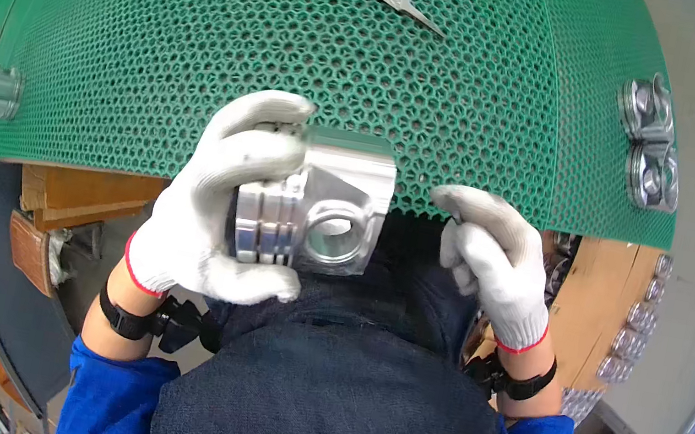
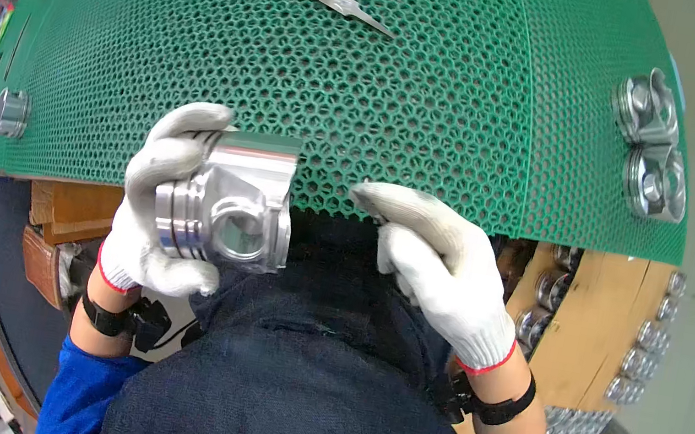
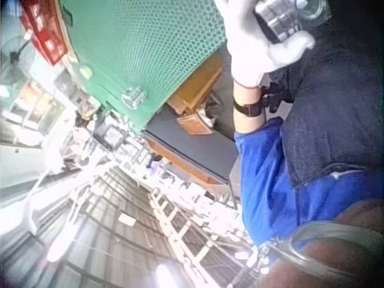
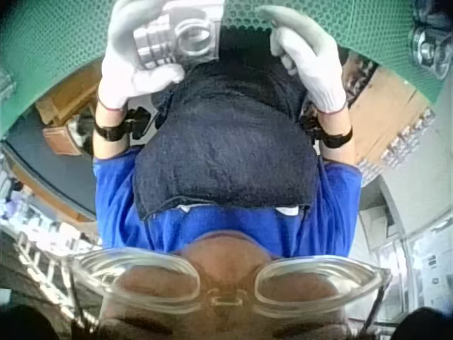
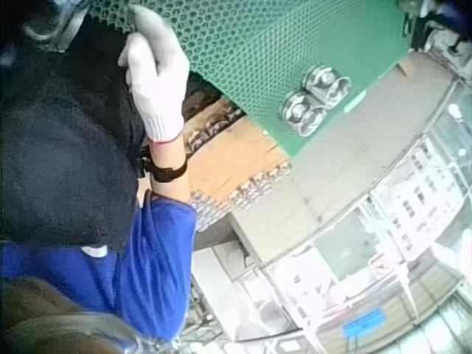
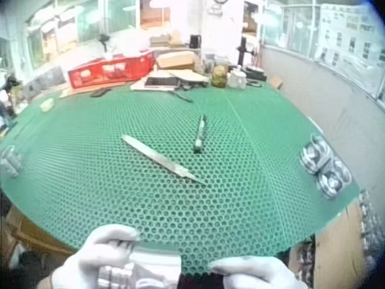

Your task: Marking engine pistons with a marker and using a metal file to smooth internal surfaces.

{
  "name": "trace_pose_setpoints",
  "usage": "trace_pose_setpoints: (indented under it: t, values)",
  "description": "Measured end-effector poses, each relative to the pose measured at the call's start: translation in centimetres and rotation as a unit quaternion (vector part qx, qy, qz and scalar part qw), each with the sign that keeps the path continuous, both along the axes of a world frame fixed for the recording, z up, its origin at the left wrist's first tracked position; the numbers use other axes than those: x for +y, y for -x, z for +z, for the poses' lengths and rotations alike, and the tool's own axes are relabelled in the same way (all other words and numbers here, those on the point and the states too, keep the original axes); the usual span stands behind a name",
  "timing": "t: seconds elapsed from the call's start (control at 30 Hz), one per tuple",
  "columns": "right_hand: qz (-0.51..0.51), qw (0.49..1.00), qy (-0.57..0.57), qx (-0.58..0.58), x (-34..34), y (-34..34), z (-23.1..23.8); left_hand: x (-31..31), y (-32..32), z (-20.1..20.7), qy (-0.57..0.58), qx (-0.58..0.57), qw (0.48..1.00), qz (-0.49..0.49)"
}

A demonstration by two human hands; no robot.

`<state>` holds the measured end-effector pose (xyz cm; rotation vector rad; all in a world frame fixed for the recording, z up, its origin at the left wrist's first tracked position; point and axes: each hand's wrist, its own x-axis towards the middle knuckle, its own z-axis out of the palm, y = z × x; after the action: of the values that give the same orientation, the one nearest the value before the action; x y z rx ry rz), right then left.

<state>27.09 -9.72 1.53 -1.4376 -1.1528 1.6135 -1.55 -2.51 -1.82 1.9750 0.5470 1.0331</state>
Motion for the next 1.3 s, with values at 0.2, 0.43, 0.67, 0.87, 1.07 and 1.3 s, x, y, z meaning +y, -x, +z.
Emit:
trace_pose_setpoints:
  t: [0.2,0.43,0.67,0.87,1.07,1.3]
  values:
    - [0.008,1.0,-0.011,-0.02,1.2,1.8,0.9,-0.1,0.1,-1.3,0.006,-0.022,0.999,-0.036]
    - [0.135,0.91,-0.335,-0.205,2.0,1.1,-0.2,0.5,-0.4,-0.5,-0.003,0.019,1.0,-0.019]
    - [0.15,0.817,-0.47,-0.3,2.6,0.6,0.4,0.8,-1.9,1.0,0.187,0.018,0.981,0.058]
    - [0.217,0.723,-0.503,-0.42,2.2,0.0,1.6,1.0,-3.5,2.5,0.181,0.106,0.971,0.118]
    - [0.058,0.88,-0.401,-0.248,-1.1,-2.0,0.7,1.0,-3.6,5.4,0.303,-0.213,0.918,0.142]
    - [-0.007,0.997,0.009,0.076,-1.5,-1.0,0.1,1.8,-3.5,1.6,0.124,-0.06,0.99,0.021]
